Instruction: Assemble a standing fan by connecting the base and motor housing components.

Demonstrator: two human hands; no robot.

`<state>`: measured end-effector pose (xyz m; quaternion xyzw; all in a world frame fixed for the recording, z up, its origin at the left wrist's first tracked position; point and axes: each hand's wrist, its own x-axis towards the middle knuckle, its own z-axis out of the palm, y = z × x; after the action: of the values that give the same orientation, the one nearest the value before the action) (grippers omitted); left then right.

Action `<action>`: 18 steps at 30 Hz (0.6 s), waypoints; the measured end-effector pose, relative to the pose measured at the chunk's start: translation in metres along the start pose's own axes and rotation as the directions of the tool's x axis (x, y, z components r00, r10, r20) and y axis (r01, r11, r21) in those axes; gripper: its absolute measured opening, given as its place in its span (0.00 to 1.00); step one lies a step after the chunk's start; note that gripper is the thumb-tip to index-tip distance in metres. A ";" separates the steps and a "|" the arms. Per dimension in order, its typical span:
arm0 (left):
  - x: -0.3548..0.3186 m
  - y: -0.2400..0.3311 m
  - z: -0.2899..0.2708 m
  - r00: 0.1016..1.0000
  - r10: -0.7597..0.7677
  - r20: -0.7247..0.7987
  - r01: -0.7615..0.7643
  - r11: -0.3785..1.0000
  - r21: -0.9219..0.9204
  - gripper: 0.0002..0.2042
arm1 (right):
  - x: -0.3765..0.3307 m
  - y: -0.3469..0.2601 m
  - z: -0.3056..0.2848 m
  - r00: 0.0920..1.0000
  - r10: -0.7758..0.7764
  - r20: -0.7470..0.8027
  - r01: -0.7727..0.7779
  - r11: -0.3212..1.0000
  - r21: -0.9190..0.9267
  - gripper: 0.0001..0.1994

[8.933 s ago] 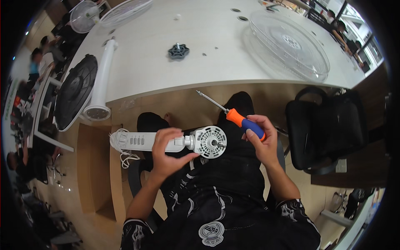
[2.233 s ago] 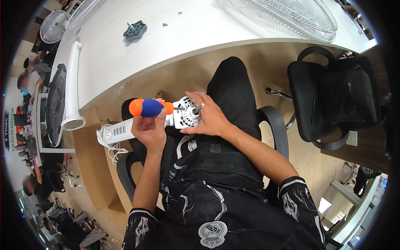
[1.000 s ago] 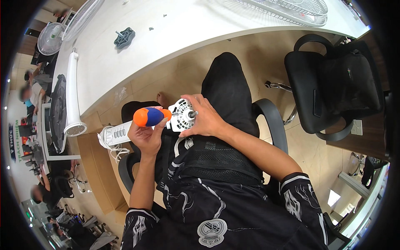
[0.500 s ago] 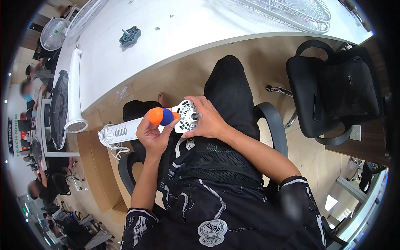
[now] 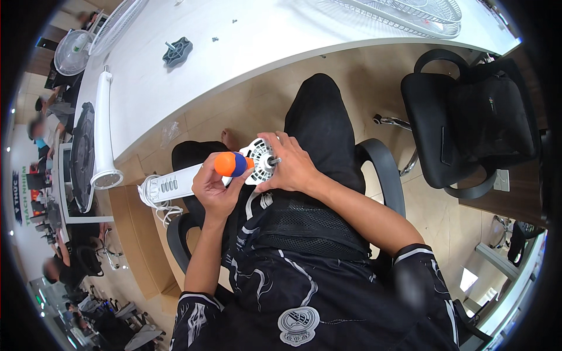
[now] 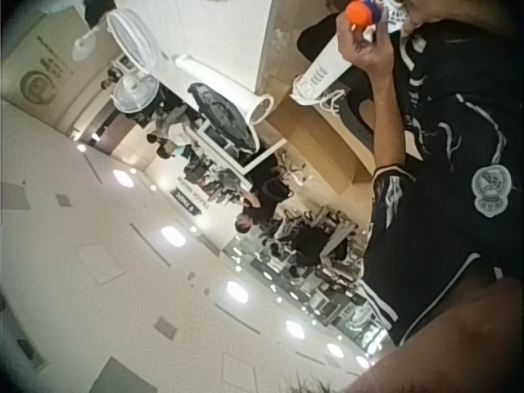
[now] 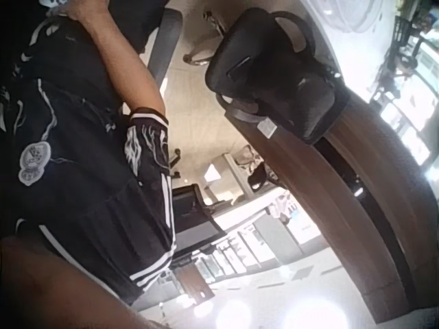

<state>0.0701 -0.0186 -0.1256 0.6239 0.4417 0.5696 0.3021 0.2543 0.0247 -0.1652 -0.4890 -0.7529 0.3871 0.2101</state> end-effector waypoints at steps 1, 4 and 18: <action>0.000 -0.001 0.000 1.000 -0.001 0.003 0.001 1.000 0.000 0.19 | 0.000 -0.002 -0.001 1.000 0.003 -0.001 -0.003 1.000 0.002 0.57; 0.002 -0.002 0.001 1.000 0.004 -0.015 -0.004 1.000 0.006 0.19 | -0.001 -0.004 -0.004 0.999 0.035 0.024 -0.034 0.999 -0.042 0.57; 0.001 0.005 0.001 0.997 0.063 0.041 -0.065 0.997 0.039 0.17 | 0.001 0.005 -0.002 0.996 -0.051 0.071 0.048 0.998 0.034 0.57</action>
<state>0.0720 -0.0198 -0.1207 0.6549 0.4268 0.5574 0.2797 0.2586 0.0274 -0.1677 -0.4526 -0.7655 0.4111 0.2005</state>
